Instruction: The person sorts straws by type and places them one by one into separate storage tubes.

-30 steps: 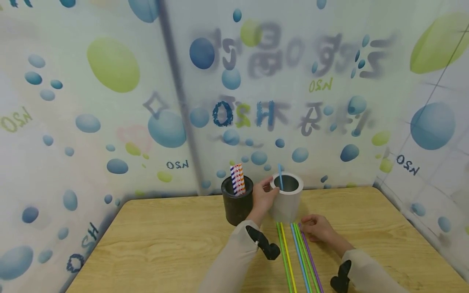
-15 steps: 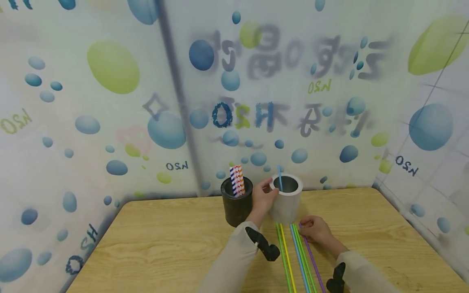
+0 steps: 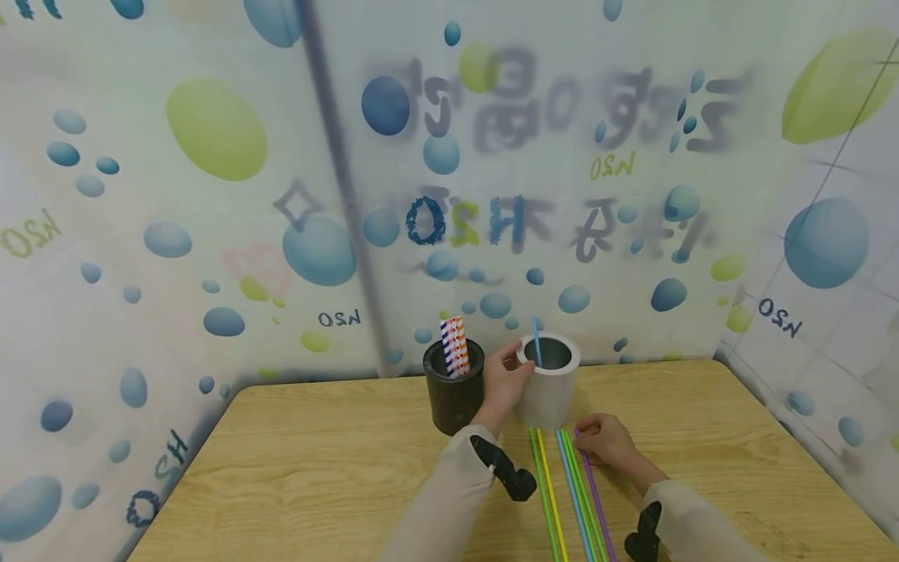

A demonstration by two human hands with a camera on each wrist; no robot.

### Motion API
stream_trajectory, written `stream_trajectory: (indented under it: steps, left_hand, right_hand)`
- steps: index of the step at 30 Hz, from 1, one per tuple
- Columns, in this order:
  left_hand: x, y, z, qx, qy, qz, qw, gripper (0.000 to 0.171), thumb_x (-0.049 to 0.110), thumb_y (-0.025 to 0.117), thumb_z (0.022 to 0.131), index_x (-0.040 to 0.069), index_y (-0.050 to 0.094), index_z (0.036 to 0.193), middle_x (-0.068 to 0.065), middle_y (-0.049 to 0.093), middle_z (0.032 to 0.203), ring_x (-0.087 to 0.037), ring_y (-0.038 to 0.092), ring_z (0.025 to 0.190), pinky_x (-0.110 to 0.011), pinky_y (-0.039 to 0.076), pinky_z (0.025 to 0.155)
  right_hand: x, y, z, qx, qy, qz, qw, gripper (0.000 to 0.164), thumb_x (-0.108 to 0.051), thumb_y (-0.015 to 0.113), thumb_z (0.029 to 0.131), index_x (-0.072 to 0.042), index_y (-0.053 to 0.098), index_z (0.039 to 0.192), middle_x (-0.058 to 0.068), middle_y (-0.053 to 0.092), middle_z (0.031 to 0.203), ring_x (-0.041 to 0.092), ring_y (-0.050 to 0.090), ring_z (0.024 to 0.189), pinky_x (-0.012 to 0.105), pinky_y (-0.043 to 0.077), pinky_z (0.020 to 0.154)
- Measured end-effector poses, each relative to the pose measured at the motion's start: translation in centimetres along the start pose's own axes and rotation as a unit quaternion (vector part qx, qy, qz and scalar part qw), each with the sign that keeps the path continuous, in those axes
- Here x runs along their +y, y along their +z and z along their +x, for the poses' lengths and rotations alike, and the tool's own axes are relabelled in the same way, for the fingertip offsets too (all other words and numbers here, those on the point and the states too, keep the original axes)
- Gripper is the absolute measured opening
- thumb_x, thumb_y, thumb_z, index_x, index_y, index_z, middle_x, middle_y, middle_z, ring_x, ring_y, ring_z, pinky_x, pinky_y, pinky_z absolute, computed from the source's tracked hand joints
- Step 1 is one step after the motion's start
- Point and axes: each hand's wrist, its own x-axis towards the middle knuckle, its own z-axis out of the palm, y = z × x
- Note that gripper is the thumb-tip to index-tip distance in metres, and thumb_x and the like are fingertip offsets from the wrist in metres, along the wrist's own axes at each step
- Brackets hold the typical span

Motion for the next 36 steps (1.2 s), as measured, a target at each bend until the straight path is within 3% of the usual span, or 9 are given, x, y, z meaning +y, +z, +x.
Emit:
stream_trajectory:
  steps: [9,29,36]
  left_hand:
    - [0.1,-0.2,-0.1,-0.001,-0.001,-0.001,1.0000,0.039,0.001,0.066,0.077,0.001,0.062,0.116,-0.011,0.061,0.111,-0.026,0.056,0.098,-0.034,0.049,0.081]
    - [0.0,-0.2,-0.1,-0.011,-0.015,-0.005,0.9998,0.040,0.003,0.066,0.079,0.002,0.061,0.118,-0.011,0.060,0.114,-0.023,0.055,0.099,-0.034,0.048,0.083]
    - [0.2,-0.2,0.0,-0.015,-0.021,-0.004,0.9996,0.039,0.004,0.065,0.080,0.003,0.060,0.119,-0.009,0.059,0.114,-0.021,0.054,0.098,-0.033,0.048,0.083]
  right_hand:
    - [0.0,-0.1,0.2,0.004,0.005,0.010,1.000,0.025,0.002,0.063,0.076,0.010,0.057,0.099,0.009,0.057,0.078,0.015,0.054,0.063,0.029,0.050,0.051]
    - [0.6,-1.5,0.4,-0.030,0.007,0.037,0.999,0.033,-0.002,0.061,0.079,0.013,0.056,0.108,0.008,0.058,0.082,0.017,0.056,0.070,0.032,0.052,0.055]
    - [-1.0,-2.4,0.0,-0.029,-0.022,0.036,0.999,0.030,-0.003,0.058,0.083,0.013,0.055,0.108,0.011,0.058,0.087,0.018,0.056,0.071,0.033,0.052,0.058]
